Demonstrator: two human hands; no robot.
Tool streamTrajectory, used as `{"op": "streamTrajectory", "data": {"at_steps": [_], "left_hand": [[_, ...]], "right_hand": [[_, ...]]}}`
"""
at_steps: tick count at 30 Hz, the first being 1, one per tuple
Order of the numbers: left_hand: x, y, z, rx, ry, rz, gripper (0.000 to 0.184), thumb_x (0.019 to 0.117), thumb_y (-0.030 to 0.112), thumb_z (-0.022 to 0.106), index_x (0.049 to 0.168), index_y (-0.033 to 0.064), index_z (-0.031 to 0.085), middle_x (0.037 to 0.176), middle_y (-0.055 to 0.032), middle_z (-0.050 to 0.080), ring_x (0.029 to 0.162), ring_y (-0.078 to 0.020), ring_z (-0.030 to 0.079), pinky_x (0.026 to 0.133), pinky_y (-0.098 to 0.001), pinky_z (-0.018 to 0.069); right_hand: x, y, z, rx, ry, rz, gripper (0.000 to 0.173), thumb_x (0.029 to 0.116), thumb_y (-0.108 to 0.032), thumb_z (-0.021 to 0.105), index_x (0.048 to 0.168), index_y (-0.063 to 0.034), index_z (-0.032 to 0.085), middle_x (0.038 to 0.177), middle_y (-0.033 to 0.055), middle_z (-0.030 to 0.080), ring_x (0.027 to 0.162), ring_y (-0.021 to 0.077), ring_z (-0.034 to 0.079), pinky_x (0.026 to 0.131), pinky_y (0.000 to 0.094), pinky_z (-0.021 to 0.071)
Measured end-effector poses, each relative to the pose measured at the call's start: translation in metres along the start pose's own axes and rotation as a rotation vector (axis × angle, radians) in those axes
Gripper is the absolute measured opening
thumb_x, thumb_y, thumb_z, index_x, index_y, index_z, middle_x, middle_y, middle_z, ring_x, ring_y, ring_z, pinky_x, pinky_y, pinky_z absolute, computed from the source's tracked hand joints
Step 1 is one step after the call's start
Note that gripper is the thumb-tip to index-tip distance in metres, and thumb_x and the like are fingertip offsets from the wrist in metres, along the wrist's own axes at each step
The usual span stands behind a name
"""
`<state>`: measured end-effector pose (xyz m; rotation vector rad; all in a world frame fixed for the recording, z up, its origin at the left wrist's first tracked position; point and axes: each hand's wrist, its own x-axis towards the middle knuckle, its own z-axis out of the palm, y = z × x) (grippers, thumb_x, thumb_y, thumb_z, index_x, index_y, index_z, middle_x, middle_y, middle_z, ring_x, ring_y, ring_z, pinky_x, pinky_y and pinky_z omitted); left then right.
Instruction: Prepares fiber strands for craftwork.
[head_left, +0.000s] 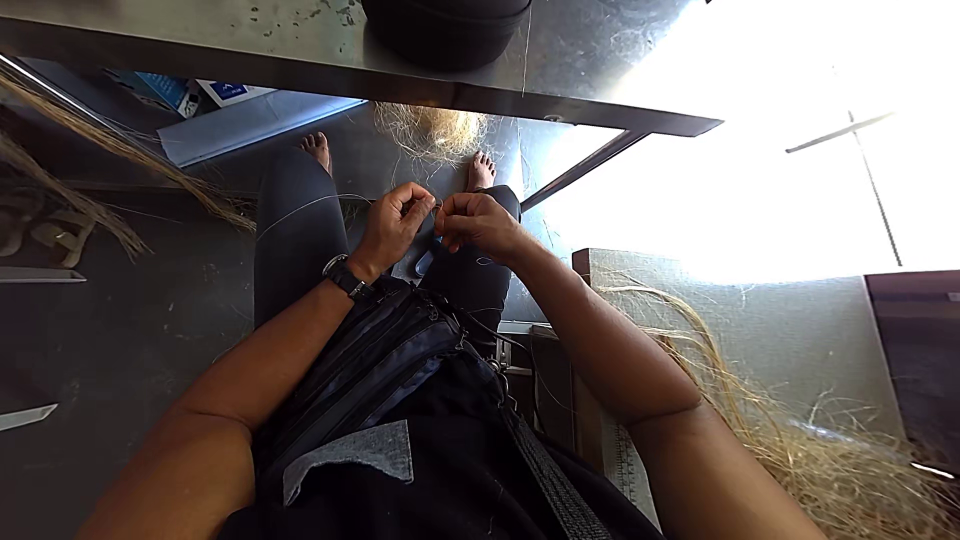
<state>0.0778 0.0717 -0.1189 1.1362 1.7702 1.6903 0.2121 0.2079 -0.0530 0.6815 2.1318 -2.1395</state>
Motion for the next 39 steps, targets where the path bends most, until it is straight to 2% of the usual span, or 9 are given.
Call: {"op": "streamTrajectory", "data": {"at_steps": [2,4,9,14,22,29,35,39], "left_hand": [[0.000,0.000,0.000,-0.025,-0.016,-0.022,0.018,0.1042,0.018,0.059,0.115,0.0045,0.066,0.063,0.0012,0.053,0.052,-0.0087,0.048,0.051,-0.0242,0.0424],[0.000,0.000,0.000,-0.025,-0.032,-0.025,0.021,0.1043,0.017,0.059,0.121,0.0049,0.064,0.062,0.0008,0.053,0.051,-0.0097,0.049,0.051,-0.0247,0.0439],[-0.001,-0.001,0.001,-0.028,-0.055,0.043,0.016,0.1040,0.016,0.060,0.115,0.0060,0.067,0.067,0.0010,0.056,0.053,-0.0077,0.049,0.052,-0.0227,0.0437],[-0.002,0.000,0.001,0.032,-0.070,0.073,0.020,0.1040,0.016,0.060,0.120,0.0076,0.068,0.068,0.0012,0.057,0.053,-0.0075,0.047,0.052,-0.0234,0.0424],[-0.004,0.003,-0.001,0.199,-0.076,0.099,0.025,0.1037,0.020,0.061,0.126,0.0113,0.069,0.062,0.0029,0.052,0.051,-0.0077,0.045,0.053,-0.0254,0.0414],[-0.004,0.007,0.000,0.300,-0.057,0.149,0.026,0.1040,0.021,0.061,0.127,0.0105,0.069,0.063,0.0016,0.052,0.052,-0.0088,0.046,0.054,-0.0266,0.0424],[-0.005,0.006,0.000,0.219,-0.060,0.166,0.031,0.1020,0.021,0.065,0.130,0.0070,0.065,0.065,0.0003,0.054,0.053,-0.0096,0.049,0.054,-0.0265,0.0449],[-0.006,0.005,-0.001,0.273,-0.089,0.133,0.027,0.1028,0.024,0.064,0.123,0.0054,0.065,0.062,0.0017,0.051,0.051,-0.0094,0.047,0.052,-0.0268,0.0436]], "right_hand": [[0.010,0.007,-0.007,0.031,-0.050,-0.019,0.007,0.1001,-0.004,0.058,0.096,0.0001,0.064,0.085,0.0095,0.070,0.065,0.0136,0.066,0.059,0.0274,0.0576],[0.015,0.010,-0.011,0.040,-0.069,-0.020,0.008,0.1001,-0.004,0.059,0.097,0.0015,0.064,0.085,0.0101,0.070,0.066,0.0144,0.067,0.060,0.0286,0.0582],[0.015,0.009,-0.013,0.061,-0.024,0.011,0.010,0.1024,-0.006,0.058,0.100,0.0026,0.064,0.085,0.0109,0.070,0.065,0.0145,0.067,0.061,0.0286,0.0588],[0.015,0.006,-0.015,0.156,0.036,0.059,0.011,0.1028,-0.006,0.059,0.100,0.0028,0.064,0.082,0.0099,0.070,0.065,0.0146,0.068,0.063,0.0301,0.0610],[0.016,0.006,-0.016,0.204,0.071,0.087,0.007,0.1001,-0.004,0.064,0.100,0.0031,0.065,0.082,0.0102,0.071,0.066,0.0154,0.070,0.065,0.0308,0.0622],[0.016,0.007,-0.013,0.196,0.105,0.043,0.007,0.0996,-0.003,0.064,0.098,0.0040,0.066,0.080,0.0098,0.071,0.064,0.0145,0.069,0.063,0.0295,0.0616],[0.017,0.007,-0.020,0.269,0.160,-0.004,0.010,0.1020,-0.006,0.060,0.098,0.0010,0.065,0.078,0.0078,0.069,0.063,0.0146,0.067,0.064,0.0318,0.0613],[0.018,0.004,-0.030,0.347,0.197,-0.030,0.011,0.1025,-0.007,0.058,0.098,-0.0002,0.065,0.079,0.0072,0.068,0.063,0.0151,0.066,0.065,0.0322,0.0611]]}}
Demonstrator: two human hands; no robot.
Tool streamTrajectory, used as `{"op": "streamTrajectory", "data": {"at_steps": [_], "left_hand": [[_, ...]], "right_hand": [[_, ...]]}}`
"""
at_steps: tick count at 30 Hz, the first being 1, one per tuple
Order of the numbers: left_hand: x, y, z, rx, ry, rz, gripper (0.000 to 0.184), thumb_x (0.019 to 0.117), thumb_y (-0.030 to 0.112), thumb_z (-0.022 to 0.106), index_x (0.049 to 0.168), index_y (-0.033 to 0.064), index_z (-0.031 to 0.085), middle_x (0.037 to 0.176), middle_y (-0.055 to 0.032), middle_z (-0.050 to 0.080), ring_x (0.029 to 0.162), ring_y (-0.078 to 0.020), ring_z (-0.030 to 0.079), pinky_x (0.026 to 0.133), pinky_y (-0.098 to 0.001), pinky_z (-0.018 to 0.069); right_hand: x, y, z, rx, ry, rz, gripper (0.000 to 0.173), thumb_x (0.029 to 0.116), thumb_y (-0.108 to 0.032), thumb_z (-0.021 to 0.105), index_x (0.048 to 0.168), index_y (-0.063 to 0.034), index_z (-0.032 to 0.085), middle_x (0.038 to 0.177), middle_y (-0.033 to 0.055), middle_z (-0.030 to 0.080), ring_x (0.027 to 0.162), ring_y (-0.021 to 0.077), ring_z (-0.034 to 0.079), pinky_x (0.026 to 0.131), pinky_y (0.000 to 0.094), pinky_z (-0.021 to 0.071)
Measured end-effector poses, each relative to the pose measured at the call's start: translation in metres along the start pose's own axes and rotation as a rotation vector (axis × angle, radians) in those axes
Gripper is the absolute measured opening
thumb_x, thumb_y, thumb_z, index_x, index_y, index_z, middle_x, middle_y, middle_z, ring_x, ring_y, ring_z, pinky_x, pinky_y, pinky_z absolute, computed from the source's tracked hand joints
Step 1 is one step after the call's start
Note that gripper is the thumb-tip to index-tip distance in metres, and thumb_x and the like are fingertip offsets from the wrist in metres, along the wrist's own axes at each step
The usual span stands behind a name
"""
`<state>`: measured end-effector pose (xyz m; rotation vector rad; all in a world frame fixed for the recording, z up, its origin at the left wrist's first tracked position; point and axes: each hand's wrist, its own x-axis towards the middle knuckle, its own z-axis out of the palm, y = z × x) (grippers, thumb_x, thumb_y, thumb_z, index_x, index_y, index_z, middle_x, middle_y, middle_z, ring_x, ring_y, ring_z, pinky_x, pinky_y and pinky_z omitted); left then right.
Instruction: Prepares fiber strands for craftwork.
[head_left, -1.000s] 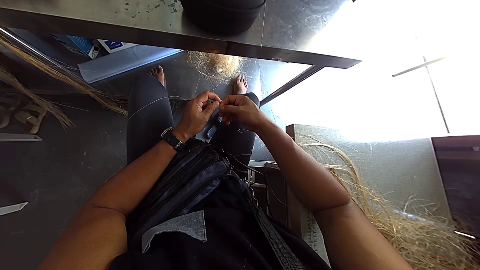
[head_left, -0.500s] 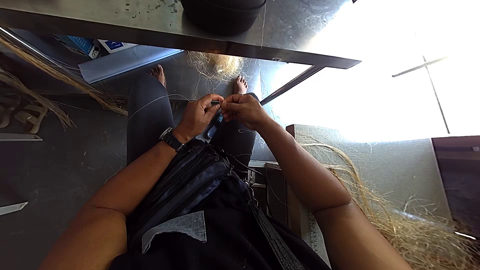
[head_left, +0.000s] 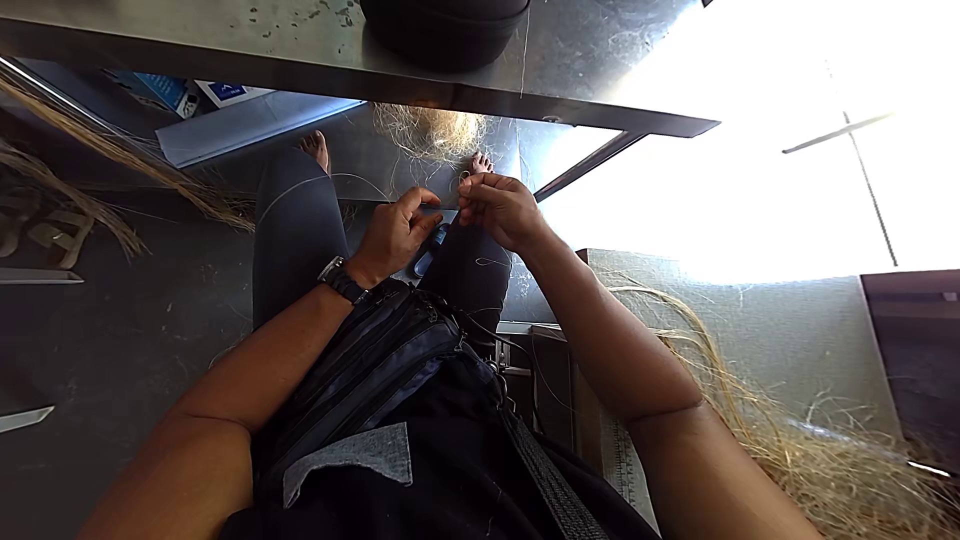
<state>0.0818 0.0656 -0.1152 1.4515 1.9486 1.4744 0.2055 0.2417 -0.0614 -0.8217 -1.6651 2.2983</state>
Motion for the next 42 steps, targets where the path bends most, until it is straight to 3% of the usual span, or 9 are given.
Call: {"op": "streamTrajectory", "data": {"at_steps": [5,14,23,27,34,37,39,40,42], "left_hand": [[0.000,-0.005,-0.006,-0.009,-0.077,-0.023,0.018,0.1035,0.022,0.061,0.106,0.0082,0.072,0.062,0.0039,0.053,0.053,-0.0054,0.046,0.053,-0.0246,0.0407],[0.000,-0.009,-0.047,-0.248,-0.406,-0.094,0.011,0.0996,0.016,0.067,0.103,0.0084,0.074,0.066,0.0037,0.059,0.052,-0.0034,0.046,0.049,-0.0202,0.0375],[-0.002,-0.003,-0.061,-0.390,-0.630,-0.105,0.010,0.0979,0.013,0.068,0.100,0.0067,0.075,0.065,0.0028,0.061,0.050,-0.0019,0.045,0.046,-0.0176,0.0352],[-0.001,0.002,-0.060,-0.450,-0.703,-0.076,0.011,0.0981,0.009,0.066,0.099,0.0042,0.076,0.074,0.0011,0.068,0.057,-0.0014,0.053,0.049,-0.0164,0.0412],[0.001,0.006,-0.055,-0.499,-0.793,-0.020,0.014,0.0987,0.008,0.063,0.099,0.0025,0.076,0.078,-0.0002,0.070,0.061,-0.0022,0.058,0.053,-0.0174,0.0458],[0.001,0.004,-0.050,-0.378,-0.742,-0.091,0.014,0.0994,0.014,0.065,0.099,0.0050,0.076,0.069,0.0004,0.065,0.052,-0.0035,0.053,0.047,-0.0192,0.0421],[0.002,-0.002,-0.049,-0.184,-0.634,-0.113,0.020,0.1001,0.024,0.066,0.110,0.0088,0.075,0.086,-0.0014,0.073,0.070,-0.0083,0.066,0.066,-0.0276,0.0567],[0.004,-0.004,-0.047,-0.123,-0.555,-0.130,0.026,0.1008,0.027,0.065,0.117,0.0086,0.073,0.097,-0.0037,0.074,0.083,-0.0114,0.069,0.078,-0.0331,0.0591],[0.009,-0.007,-0.043,-0.072,-0.353,-0.140,0.030,0.1037,0.031,0.060,0.121,0.0085,0.070,0.103,-0.0050,0.073,0.089,-0.0129,0.069,0.084,-0.0363,0.0584]], "right_hand": [[0.002,-0.004,-0.006,0.003,0.022,-0.027,0.011,0.1031,-0.007,0.057,0.098,0.0000,0.064,0.078,0.0074,0.068,0.063,0.0158,0.067,0.065,0.0327,0.0617],[0.004,-0.005,-0.010,-0.007,0.003,-0.034,0.008,0.1017,-0.006,0.060,0.097,-0.0008,0.063,0.079,0.0073,0.068,0.063,0.0153,0.067,0.065,0.0325,0.0616],[0.003,-0.006,-0.008,-0.015,-0.045,-0.023,0.005,0.1007,-0.003,0.061,0.096,-0.0006,0.063,0.080,0.0081,0.070,0.066,0.0158,0.069,0.067,0.0329,0.0624],[0.003,-0.006,-0.008,-0.027,-0.074,-0.041,0.006,0.1003,-0.003,0.061,0.095,-0.0012,0.064,0.079,0.0080,0.070,0.065,0.0148,0.069,0.065,0.0316,0.0619],[0.001,-0.003,-0.001,-0.125,-0.102,-0.059,0.006,0.1012,-0.004,0.060,0.098,-0.0002,0.064,0.078,0.0067,0.068,0.064,0.0140,0.067,0.064,0.0310,0.0611],[0.003,0.000,-0.004,-0.202,-0.116,-0.048,0.008,0.1030,-0.005,0.058,0.099,0.0005,0.062,0.078,0.0062,0.066,0.063,0.0140,0.066,0.064,0.0317,0.0609],[0.004,0.001,-0.007,-0.238,-0.152,-0.028,0.009,0.1037,-0.006,0.057,0.100,0.0004,0.061,0.078,0.0059,0.066,0.064,0.0139,0.066,0.065,0.0315,0.0608],[0.003,0.000,-0.006,-0.251,-0.167,-0.016,0.010,0.1040,-0.006,0.056,0.100,0.0005,0.061,0.078,0.0061,0.066,0.064,0.0140,0.066,0.065,0.0315,0.0607],[0.001,0.002,-0.002,-0.291,-0.195,-0.009,0.010,0.1043,-0.007,0.056,0.100,0.0010,0.061,0.079,0.0064,0.066,0.064,0.0135,0.066,0.065,0.0307,0.0604]]}}
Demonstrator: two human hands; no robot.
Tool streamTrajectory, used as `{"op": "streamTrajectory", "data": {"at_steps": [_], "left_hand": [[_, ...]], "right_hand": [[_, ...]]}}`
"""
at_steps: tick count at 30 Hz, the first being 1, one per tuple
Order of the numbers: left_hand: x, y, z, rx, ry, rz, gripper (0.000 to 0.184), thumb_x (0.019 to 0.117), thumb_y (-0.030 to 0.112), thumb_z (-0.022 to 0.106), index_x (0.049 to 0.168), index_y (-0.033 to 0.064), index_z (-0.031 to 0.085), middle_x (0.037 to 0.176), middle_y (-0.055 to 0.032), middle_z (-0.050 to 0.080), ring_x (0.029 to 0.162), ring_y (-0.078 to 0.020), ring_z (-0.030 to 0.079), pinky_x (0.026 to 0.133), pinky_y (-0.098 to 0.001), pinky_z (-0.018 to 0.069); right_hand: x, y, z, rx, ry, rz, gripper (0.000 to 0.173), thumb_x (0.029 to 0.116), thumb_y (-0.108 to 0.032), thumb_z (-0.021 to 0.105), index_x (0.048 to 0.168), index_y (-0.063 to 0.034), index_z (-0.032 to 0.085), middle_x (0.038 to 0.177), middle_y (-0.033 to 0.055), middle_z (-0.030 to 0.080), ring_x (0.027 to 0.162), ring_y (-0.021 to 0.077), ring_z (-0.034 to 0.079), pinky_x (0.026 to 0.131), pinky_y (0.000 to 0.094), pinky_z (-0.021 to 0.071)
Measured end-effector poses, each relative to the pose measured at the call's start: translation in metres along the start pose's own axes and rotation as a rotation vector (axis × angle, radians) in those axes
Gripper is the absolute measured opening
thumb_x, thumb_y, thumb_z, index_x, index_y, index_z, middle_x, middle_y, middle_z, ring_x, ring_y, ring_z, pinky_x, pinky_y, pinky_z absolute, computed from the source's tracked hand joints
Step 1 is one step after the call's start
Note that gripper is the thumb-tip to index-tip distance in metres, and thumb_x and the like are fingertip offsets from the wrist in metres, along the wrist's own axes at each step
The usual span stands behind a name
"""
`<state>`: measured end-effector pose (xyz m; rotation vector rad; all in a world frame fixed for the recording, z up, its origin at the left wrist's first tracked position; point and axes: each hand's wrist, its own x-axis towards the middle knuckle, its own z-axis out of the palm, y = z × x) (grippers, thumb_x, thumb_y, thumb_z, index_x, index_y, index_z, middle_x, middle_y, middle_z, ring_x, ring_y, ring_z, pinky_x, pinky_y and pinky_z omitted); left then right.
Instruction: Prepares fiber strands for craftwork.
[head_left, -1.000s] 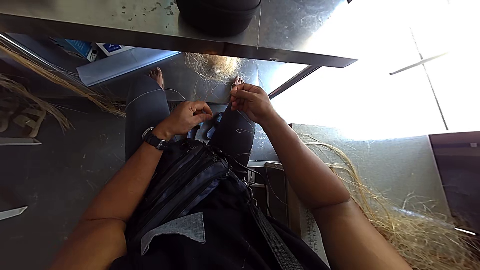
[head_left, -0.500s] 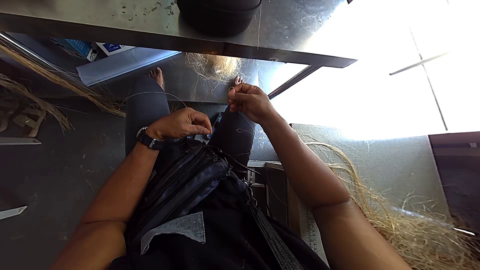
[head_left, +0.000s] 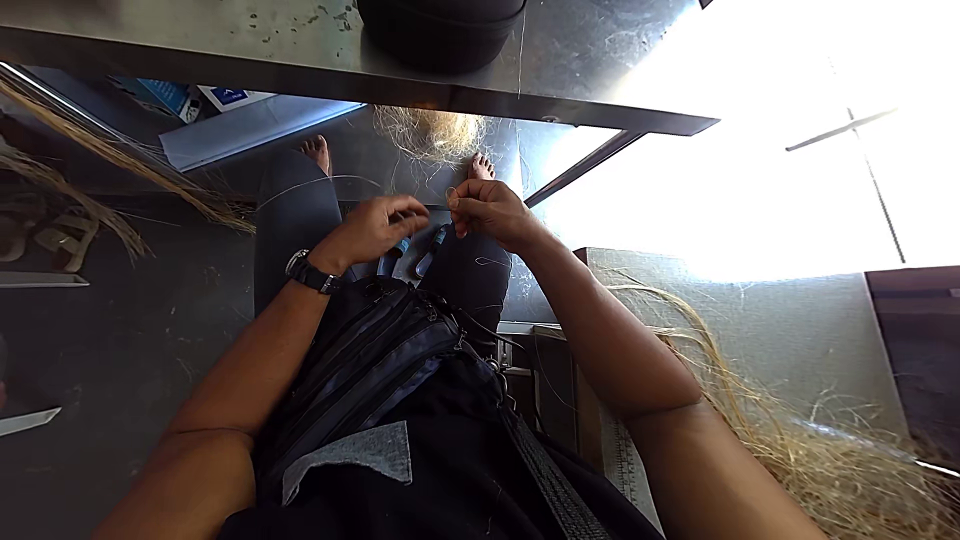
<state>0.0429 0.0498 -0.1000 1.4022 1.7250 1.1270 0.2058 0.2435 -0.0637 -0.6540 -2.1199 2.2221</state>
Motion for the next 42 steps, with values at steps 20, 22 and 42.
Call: {"op": "streamTrajectory", "data": {"at_steps": [20,22,42], "left_hand": [[0.012,0.010,0.016,-0.385,0.358,0.046,0.012,0.1044,0.013,0.058,0.100,0.0021,0.062,0.080,-0.0059,0.068,0.063,-0.0133,0.066,0.058,-0.0270,0.0578],[0.012,0.011,0.018,-0.373,0.355,0.049,0.013,0.1036,0.013,0.059,0.100,0.0021,0.063,0.080,-0.0058,0.068,0.063,-0.0133,0.066,0.058,-0.0276,0.0583],[0.012,0.010,0.031,-0.529,0.386,0.058,0.018,0.1073,0.017,0.053,0.109,0.0018,0.061,0.092,-0.0088,0.069,0.060,-0.0145,0.064,0.054,-0.0279,0.0577]], "right_hand": [[-0.002,0.007,0.017,-0.137,-0.073,-0.058,0.016,0.0998,-0.006,0.062,0.113,0.0023,0.062,0.097,0.0115,0.068,0.070,0.0156,0.068,0.062,0.0295,0.0598],[-0.003,0.007,0.019,-0.110,-0.053,-0.068,0.019,0.0988,-0.007,0.062,0.116,0.0013,0.061,0.104,0.0124,0.068,0.074,0.0166,0.069,0.063,0.0304,0.0609],[-0.005,0.004,0.028,0.246,0.066,0.007,0.008,0.1037,-0.005,0.055,0.100,-0.0006,0.061,0.084,0.0104,0.069,0.064,0.0160,0.067,0.059,0.0305,0.0598]]}}
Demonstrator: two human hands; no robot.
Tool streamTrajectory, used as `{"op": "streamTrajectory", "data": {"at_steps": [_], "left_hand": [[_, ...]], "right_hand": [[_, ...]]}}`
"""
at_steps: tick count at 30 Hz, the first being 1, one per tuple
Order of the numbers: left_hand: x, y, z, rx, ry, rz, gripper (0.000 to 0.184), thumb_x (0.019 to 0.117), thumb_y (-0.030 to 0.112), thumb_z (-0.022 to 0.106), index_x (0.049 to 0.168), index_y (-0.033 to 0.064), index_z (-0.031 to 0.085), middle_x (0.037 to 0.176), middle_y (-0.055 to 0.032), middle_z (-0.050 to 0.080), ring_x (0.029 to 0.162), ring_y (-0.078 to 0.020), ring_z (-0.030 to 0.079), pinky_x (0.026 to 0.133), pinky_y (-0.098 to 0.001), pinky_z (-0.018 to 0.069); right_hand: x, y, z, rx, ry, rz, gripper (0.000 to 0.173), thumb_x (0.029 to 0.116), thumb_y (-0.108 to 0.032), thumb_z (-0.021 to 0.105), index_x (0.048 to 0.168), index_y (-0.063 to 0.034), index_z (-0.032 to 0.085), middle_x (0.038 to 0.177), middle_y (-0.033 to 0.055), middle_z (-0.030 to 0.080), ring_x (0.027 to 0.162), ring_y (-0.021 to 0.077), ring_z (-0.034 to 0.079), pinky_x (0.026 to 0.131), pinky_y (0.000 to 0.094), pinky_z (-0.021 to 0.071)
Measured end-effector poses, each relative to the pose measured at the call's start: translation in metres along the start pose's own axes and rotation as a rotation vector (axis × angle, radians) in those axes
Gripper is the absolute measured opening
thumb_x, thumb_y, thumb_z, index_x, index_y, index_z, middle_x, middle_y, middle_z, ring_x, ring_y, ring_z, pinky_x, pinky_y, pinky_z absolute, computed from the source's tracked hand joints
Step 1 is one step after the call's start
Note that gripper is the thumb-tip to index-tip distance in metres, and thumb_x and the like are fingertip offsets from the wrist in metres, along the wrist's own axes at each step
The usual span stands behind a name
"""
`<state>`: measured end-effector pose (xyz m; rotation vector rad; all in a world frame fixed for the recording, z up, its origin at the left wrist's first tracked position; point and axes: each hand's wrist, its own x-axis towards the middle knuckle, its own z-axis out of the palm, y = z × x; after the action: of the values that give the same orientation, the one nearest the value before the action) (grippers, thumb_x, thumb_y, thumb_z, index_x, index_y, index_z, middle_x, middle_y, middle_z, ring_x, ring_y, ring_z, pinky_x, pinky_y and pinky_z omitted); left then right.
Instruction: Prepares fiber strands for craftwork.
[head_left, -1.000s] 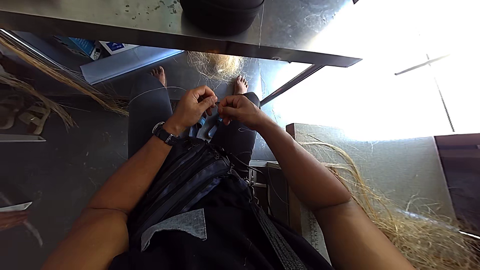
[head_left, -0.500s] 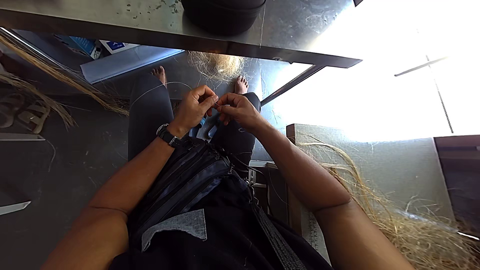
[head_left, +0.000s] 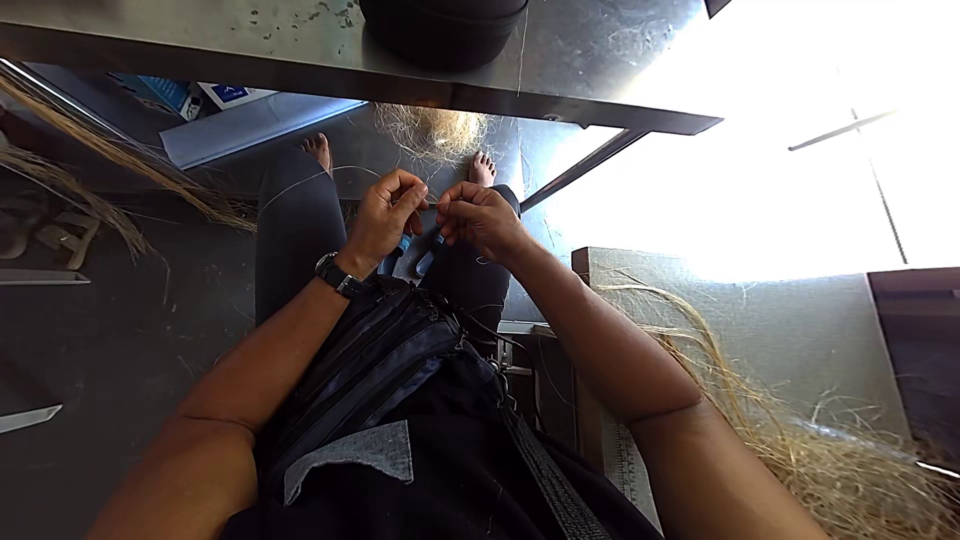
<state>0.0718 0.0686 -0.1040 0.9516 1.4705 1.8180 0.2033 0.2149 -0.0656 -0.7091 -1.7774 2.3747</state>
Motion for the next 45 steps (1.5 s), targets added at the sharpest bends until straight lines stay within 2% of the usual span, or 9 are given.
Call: {"op": "streamTrajectory", "data": {"at_steps": [3,8,11,14,24,28,32,41,45], "left_hand": [[-0.001,0.003,0.001,0.013,-0.103,-0.095,0.025,0.1099,0.022,0.048,0.121,0.0023,0.059,0.107,-0.0117,0.071,0.060,-0.0159,0.065,0.053,-0.0290,0.0577],[-0.006,0.000,0.006,0.024,-0.336,-0.236,0.020,0.1079,0.019,0.053,0.115,0.0013,0.061,0.086,-0.0107,0.071,0.056,-0.0162,0.065,0.051,-0.0287,0.0571],[-0.006,-0.004,0.005,0.103,-0.366,-0.174,0.019,0.1069,0.015,0.055,0.099,0.0012,0.066,0.066,-0.0048,0.059,0.050,-0.0114,0.056,0.048,-0.0237,0.0503],[-0.006,-0.009,0.005,0.225,-0.349,-0.055,0.019,0.1053,0.018,0.057,0.098,0.0048,0.069,0.065,0.0003,0.055,0.051,-0.0067,0.048,0.048,-0.0221,0.0407],[-0.006,-0.010,0.001,0.369,-0.467,0.152,0.021,0.1048,0.018,0.057,0.091,0.0066,0.070,0.072,0.0017,0.061,0.062,-0.0048,0.055,0.060,-0.0244,0.0468],[-0.006,-0.010,-0.002,0.453,-0.378,0.106,0.021,0.1046,0.023,0.058,0.098,0.0074,0.071,0.075,0.0001,0.065,0.063,-0.0063,0.058,0.060,-0.0260,0.0497],[-0.002,-0.004,-0.005,0.496,-0.143,0.079,0.031,0.1032,0.032,0.061,0.122,0.0086,0.069,0.101,-0.0058,0.068,0.079,-0.0125,0.063,0.071,-0.0310,0.0556],[0.001,-0.005,0.001,0.339,0.005,0.084,0.018,0.1046,0.019,0.058,0.106,0.0053,0.069,0.088,-0.0019,0.068,0.066,-0.0073,0.060,0.060,-0.0242,0.0513],[-0.001,-0.006,-0.001,0.337,0.003,0.070,0.016,0.1040,0.017,0.058,0.105,0.0048,0.069,0.085,-0.0018,0.067,0.062,-0.0074,0.059,0.056,-0.0235,0.0506]], "right_hand": [[0.001,0.000,-0.001,0.032,0.040,-0.007,0.008,0.1033,-0.004,0.055,0.100,-0.0003,0.061,0.082,0.0110,0.069,0.063,0.0163,0.067,0.058,0.0304,0.0595],[0.001,-0.002,-0.003,0.032,0.111,-0.014,0.008,0.1030,-0.006,0.055,0.101,-0.0013,0.061,0.082,0.0101,0.068,0.059,0.0144,0.063,0.053,0.0274,0.0556],[0.002,-0.003,-0.005,0.024,0.142,-0.011,0.010,0.1037,-0.007,0.053,0.100,-0.0024,0.062,0.085,0.0091,0.069,0.058,0.0127,0.062,0.051,0.0249,0.0532],[0.002,-0.002,-0.005,0.038,0.143,-0.018,0.012,0.1038,-0.006,0.052,0.099,-0.0022,0.062,0.085,0.0096,0.070,0.056,0.0121,0.061,0.048,0.0236,0.0509],[-0.002,0.001,0.001,0.059,0.132,-0.033,0.015,0.1039,-0.008,0.052,0.096,-0.0032,0.064,0.081,0.0083,0.069,0.049,0.0081,0.054,0.041,0.0199,0.0419],[-0.001,0.000,0.001,0.058,0.165,-0.022,0.014,0.1044,-0.008,0.052,0.098,-0.0027,0.062,0.079,0.0083,0.068,0.050,0.0107,0.057,0.042,0.0224,0.0464],[-0.007,-0.004,0.004,-0.021,0.201,0.050,0.012,0.1048,-0.010,0.053,0.099,-0.0051,0.063,0.082,0.0077,0.068,0.054,0.0108,0.059,0.045,0.0224,0.0486],[-0.003,-0.002,0.005,-0.086,0.090,0.126,0.009,0.1039,-0.008,0.057,0.102,-0.0010,0.062,0.088,0.0115,0.072,0.054,0.0113,0.061,0.043,0.0216,0.0462],[-0.017,-0.010,0.013,-0.178,0.072,0.103,0.013,0.1067,-0.015,0.051,0.109,-0.0068,0.062,0.091,0.0078,0.072,0.055,0.0082,0.059,0.044,0.0188,0.0447]]}}
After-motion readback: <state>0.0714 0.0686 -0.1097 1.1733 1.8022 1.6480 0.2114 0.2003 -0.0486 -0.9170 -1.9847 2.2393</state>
